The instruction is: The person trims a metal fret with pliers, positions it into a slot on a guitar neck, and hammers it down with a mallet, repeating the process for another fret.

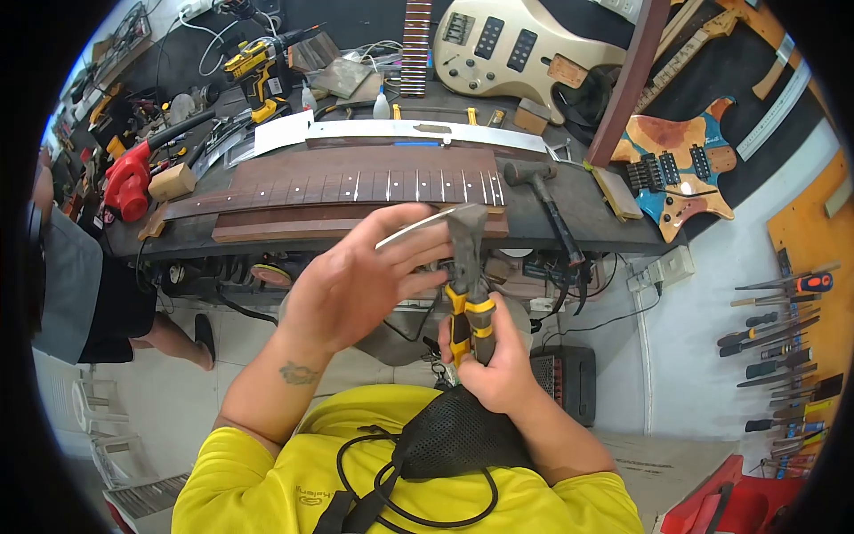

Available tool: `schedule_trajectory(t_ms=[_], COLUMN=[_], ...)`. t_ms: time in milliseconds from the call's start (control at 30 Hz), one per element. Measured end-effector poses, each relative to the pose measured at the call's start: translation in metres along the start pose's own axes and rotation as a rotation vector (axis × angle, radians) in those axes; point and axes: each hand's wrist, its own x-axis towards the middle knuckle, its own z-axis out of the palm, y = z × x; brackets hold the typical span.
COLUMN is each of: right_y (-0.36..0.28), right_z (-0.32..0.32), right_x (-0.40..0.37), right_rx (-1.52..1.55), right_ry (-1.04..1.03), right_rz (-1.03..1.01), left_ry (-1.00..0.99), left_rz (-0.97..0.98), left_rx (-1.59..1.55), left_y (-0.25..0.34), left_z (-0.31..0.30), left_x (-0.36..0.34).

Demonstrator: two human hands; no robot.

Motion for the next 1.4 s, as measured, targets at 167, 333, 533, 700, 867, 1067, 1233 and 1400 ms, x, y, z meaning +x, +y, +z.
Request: schedule_trajectory(t_ms=[167, 333, 533, 700, 867, 1067, 1233, 1400], right_y=[0.001, 0.003, 0.008, 0.008, 0.009, -0.003, -0.001, -0.001], right_z=[0.005, 0.004, 0.004, 0.009, 0.008, 0.012, 0.008, 0.013], right_x=[0.002, 0.003, -0.001, 0.0, 0.0, 0.002, 0.005, 0.007], right_rx=[0.015, 0.043, 0.064, 0.115, 0.102, 0.356, 0.537, 0.577], right_ry=[-0.14, -0.231, -0.232, -0.234, -0.254, -0.251, -0.328, -0.378], right_rz=[0.048, 0.078, 0.114, 0.125, 0.137, 0.245, 0.285, 0.323], left_ry=[-0.202, -0.207, -0.185, -0.172, -0.162, -0.028, -0.193, 0.008], left_rz=[-0.076, -0.078, -0.037, -0.03, -0.025, 0.268, 0.759, 0.925], left_rx=[-0.172, -0.189, -0.191, -0.172, -0.172, -0.053, 1.06, 1.027], left_y=[-0.001, -0.01, -0.014, -0.013, -0.017, -0.019, 0.012, 0.001], left_z=[0.002, 0.006, 0.009, 0.011, 0.005, 0.008, -0.017, -0.002], left_x=[0.018, 0.015, 0.012, 0.009, 0.008, 0.012, 0.009, 0.011])
